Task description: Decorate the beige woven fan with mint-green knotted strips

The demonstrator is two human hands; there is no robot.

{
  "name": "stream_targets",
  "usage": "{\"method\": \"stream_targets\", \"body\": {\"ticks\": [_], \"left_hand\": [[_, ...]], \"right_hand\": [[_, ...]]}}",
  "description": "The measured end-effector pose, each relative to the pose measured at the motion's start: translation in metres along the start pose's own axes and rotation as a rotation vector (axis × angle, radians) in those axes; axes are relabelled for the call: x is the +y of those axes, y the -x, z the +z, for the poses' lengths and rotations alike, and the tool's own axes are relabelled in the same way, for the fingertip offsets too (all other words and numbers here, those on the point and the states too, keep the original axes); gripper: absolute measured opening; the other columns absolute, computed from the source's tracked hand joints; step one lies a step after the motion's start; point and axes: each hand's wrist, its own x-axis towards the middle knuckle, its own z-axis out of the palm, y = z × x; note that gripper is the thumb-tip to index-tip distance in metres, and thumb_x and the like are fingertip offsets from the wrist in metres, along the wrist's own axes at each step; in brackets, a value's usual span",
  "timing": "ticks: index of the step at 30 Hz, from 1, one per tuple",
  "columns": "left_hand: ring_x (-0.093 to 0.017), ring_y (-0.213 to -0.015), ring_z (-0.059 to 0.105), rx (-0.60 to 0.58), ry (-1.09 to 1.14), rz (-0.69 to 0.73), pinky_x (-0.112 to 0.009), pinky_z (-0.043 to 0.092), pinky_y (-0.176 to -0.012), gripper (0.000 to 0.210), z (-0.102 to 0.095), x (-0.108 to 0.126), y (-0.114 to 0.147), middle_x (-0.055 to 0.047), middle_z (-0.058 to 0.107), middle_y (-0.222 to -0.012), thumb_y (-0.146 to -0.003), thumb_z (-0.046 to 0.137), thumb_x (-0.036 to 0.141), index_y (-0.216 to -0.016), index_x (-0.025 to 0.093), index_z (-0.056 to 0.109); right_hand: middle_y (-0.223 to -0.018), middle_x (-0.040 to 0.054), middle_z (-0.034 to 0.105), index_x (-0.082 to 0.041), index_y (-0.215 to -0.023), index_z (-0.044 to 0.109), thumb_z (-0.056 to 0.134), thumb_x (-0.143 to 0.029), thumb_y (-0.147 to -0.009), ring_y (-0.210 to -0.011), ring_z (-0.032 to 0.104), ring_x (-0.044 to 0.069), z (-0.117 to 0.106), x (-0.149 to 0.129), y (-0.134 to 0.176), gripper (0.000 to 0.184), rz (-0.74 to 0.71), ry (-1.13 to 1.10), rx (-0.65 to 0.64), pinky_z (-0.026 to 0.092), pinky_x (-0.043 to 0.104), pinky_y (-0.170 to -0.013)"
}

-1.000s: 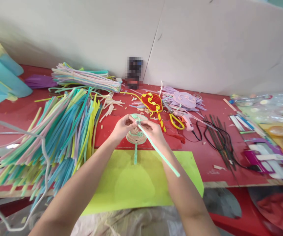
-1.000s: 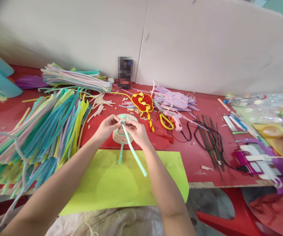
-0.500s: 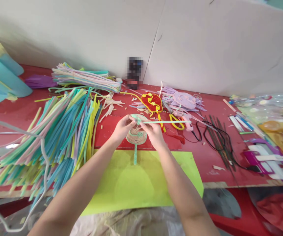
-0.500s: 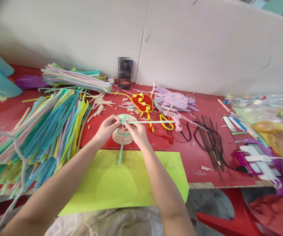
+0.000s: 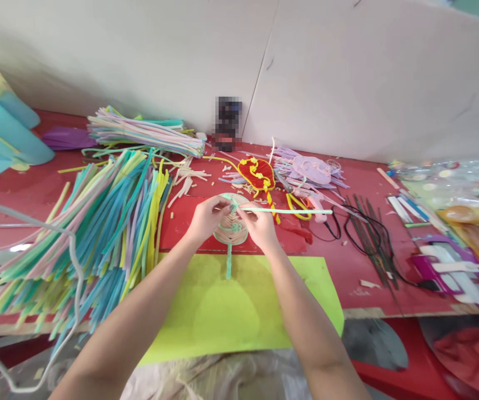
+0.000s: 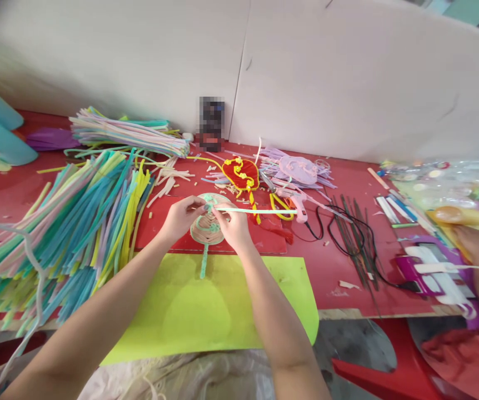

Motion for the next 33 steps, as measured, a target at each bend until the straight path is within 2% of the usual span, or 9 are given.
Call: {"method": "stream_targets", "body": {"ticks": [4,14,20,23,27,33], "left_hand": [[-0.014,-0.077,0.064,-0.005,-0.017,0.045,-0.026,0.051,-0.073,0.008,0.0,-0.002,0.0,-0.002,0.067,-0.084,-0.077,0.061,0.021,-0.084,0.018,0.061],[-0.014,-0.078,0.063,0.025,-0.109,0.139,-0.027,0.05,-0.077,0.005,-0.001,0.005,0.004,-0.001,0.066,-0.082,-0.077,0.058,0.018,-0.081,0.019,0.062],[-0.014,-0.073,0.061,-0.119,-0.104,0.082,-0.026,0.047,-0.071,0.024,-0.006,0.005,0.002,-0.002,0.065,-0.078,-0.09,0.042,0.031,-0.084,0.018,0.061],[-0.014,-0.076,0.06,-0.151,-0.085,0.072,-0.026,0.047,-0.073,0.017,-0.006,0.004,0.001,-0.002,0.065,-0.083,-0.087,0.048,0.029,-0.088,0.018,0.06],[-0.015,-0.08,0.06,-0.134,-0.114,0.089,-0.027,0.047,-0.076,0.008,-0.005,0.004,0.001,-0.001,0.065,-0.087,-0.082,0.054,0.024,-0.088,0.02,0.059],[-0.015,-0.081,0.057,-0.048,-0.274,0.219,-0.026,0.043,-0.075,0.006,-0.002,0.008,0.006,-0.002,0.061,-0.085,-0.083,0.052,0.017,-0.085,0.02,0.056]], "right_hand": [[-0.082,0.0047,0.063,-0.02,-0.083,0.063,0.055,-0.039,-0.087,-0.076,0.062,0.017,0.001,0.001,0.0,0.021,-0.016,-0.002,0.007,0.051,0.029,-0.07],[-0.079,0.0039,0.066,-0.019,-0.079,0.064,0.058,-0.046,-0.083,-0.074,0.063,0.017,0.002,0.001,0.0,0.028,0.117,-0.104,0.008,0.05,0.028,-0.07],[-0.079,0.0043,0.066,-0.02,-0.079,0.064,0.057,-0.048,-0.083,-0.072,0.063,0.018,-0.004,-0.002,-0.001,0.03,0.11,-0.039,0.011,0.05,0.03,-0.07],[-0.081,0.0049,0.066,-0.02,-0.08,0.065,0.056,-0.048,-0.083,-0.073,0.063,0.018,-0.005,-0.002,-0.001,0.03,0.07,0.021,-0.004,0.05,0.03,-0.071],[-0.083,0.0062,0.067,-0.02,-0.08,0.066,0.058,-0.047,-0.082,-0.076,0.064,0.019,-0.003,-0.002,0.0,0.029,0.086,0.003,-0.014,0.05,0.031,-0.072],[-0.077,0.0052,0.069,-0.018,-0.082,0.067,0.061,-0.048,-0.079,-0.075,0.065,0.02,0.0,-0.001,0.001,0.031,0.23,-0.178,-0.039,0.051,0.031,-0.071]]}}
